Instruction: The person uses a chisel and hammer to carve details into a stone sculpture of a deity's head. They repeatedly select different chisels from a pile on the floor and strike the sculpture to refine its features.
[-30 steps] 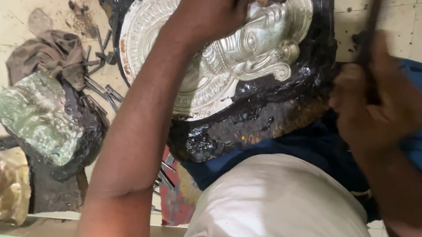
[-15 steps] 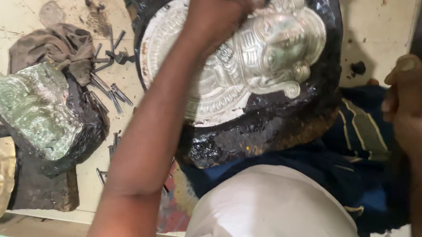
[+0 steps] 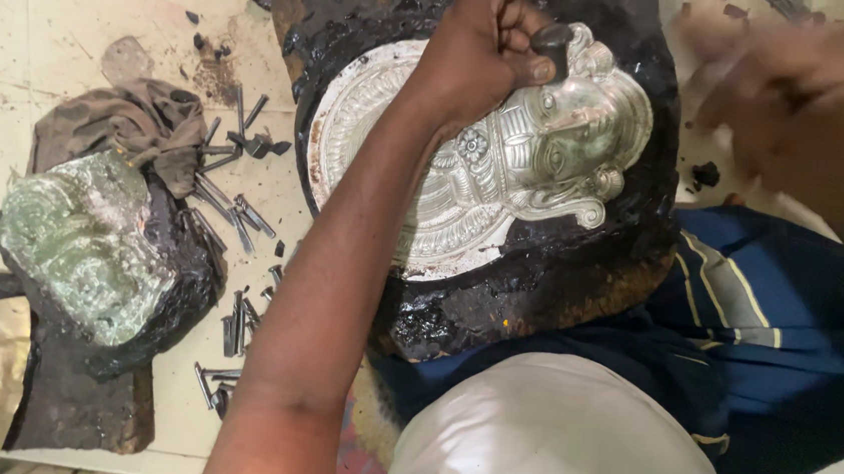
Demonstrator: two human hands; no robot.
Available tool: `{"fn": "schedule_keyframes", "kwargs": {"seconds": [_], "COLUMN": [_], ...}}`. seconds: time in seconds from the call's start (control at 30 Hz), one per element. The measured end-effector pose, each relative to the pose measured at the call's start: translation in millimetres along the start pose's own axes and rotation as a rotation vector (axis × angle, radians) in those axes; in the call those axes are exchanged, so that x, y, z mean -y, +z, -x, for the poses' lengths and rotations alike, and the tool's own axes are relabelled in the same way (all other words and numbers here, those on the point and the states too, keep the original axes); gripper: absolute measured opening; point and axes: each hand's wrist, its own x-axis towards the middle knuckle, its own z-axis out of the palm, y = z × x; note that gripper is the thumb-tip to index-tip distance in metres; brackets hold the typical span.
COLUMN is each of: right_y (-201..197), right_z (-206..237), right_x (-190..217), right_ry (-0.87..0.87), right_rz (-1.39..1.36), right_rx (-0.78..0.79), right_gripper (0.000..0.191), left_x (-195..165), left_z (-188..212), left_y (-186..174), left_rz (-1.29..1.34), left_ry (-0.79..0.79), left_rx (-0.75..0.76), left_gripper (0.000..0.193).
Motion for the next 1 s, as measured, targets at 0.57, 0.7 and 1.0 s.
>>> {"fn": "schedule_keyframes", "kwargs": {"seconds": [0.57,0.7,1.0], "right_y": [-7,-1,3], "right_z": [-11,-14,-24], "right_x": [-1,-11,-11], "right_ry": [0.083,0.117,0.213], "right_rz": [0.056,0.056,0.031], "right_rx": [0.083,0.093,0.114], "right_gripper": [0.034,0.033,0.032], "left_x": [-1,0,-3], "left_z": [4,5,5], "left_y": [1,-2,-2], "left_rz": [0.012,0.106,0.093], "left_ry": [-0.054,-0.056,-0.032], "left_rx": [-0.081,-0.088,-0.076], "left_gripper": [0.069,0.071,0.073]}}
